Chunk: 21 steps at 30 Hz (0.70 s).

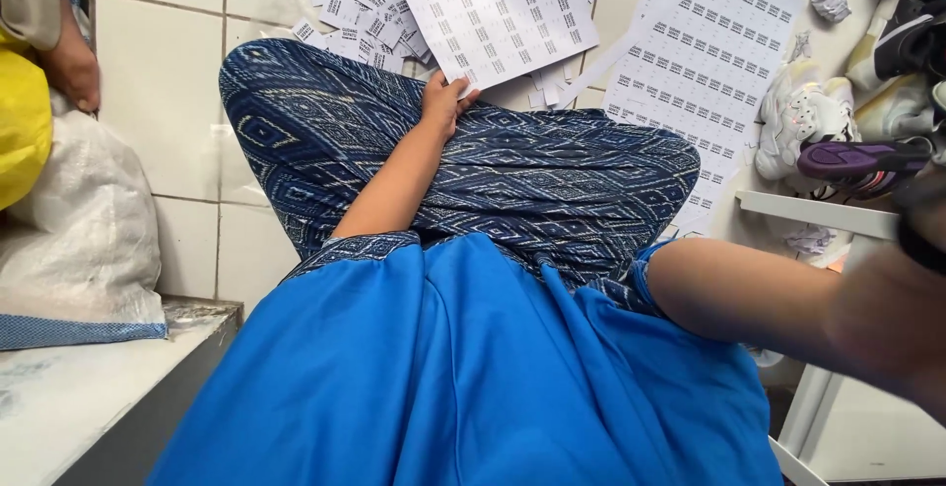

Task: Cutting individual paper labels from a printed sheet using scissors while sitting on the floor.

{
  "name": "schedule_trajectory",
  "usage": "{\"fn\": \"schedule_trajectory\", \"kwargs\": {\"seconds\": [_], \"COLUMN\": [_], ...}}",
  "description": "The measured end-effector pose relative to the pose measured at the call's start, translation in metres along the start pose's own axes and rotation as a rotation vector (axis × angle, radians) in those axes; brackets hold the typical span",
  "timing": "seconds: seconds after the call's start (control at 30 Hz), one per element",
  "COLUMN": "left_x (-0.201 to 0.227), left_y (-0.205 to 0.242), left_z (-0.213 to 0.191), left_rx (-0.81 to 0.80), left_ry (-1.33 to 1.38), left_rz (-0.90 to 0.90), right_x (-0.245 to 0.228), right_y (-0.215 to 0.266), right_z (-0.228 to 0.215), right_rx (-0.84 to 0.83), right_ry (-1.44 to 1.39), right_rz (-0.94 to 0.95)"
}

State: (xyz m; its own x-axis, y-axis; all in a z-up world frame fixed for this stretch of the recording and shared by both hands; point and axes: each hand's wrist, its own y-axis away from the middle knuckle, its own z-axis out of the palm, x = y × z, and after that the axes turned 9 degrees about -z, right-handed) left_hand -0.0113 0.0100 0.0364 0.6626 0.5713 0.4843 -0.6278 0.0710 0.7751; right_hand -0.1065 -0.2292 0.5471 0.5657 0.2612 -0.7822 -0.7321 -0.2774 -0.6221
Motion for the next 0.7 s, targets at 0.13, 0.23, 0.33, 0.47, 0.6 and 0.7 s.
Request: {"fn": "schedule_trajectory", "kwargs": {"seconds": [0.13,0.23,0.33,0.47,0.6,0.7], "left_x": [0.019,0.020,0.017,-0.013,-0.018,-0.018], "left_y": [0.027,0.027,0.022,-0.018,-0.031,-0.033], "left_z": [0.012,0.014,0.013,-0.009,-0.012,-0.012], "left_rx": [0.060,0.064,0.067,-0.048,-0.032,-0.025], "left_ry": [-0.095,-0.100,-0.098,-0.012,0.000,0.002], "left_rz": [-0.081,-0.080,-0.080,0.032,0.037,0.038], "right_x": [0.037,0.106,0.193,0.287,0.304,0.323], "right_y": [0.002,0.033,0.083,0.168,0.180,0.197], "right_z": [0.013,0.026,0.021,0.016,0.028,0.024], "right_rx": [-0.025,0.110,0.351,0.321,0.248,0.208], "right_ry": [-0.004,-0.026,-0.140,-0.108,-0.244,-0.283], "right_rz": [0.000,0.143,0.508,0.874,1.169,1.262]}}
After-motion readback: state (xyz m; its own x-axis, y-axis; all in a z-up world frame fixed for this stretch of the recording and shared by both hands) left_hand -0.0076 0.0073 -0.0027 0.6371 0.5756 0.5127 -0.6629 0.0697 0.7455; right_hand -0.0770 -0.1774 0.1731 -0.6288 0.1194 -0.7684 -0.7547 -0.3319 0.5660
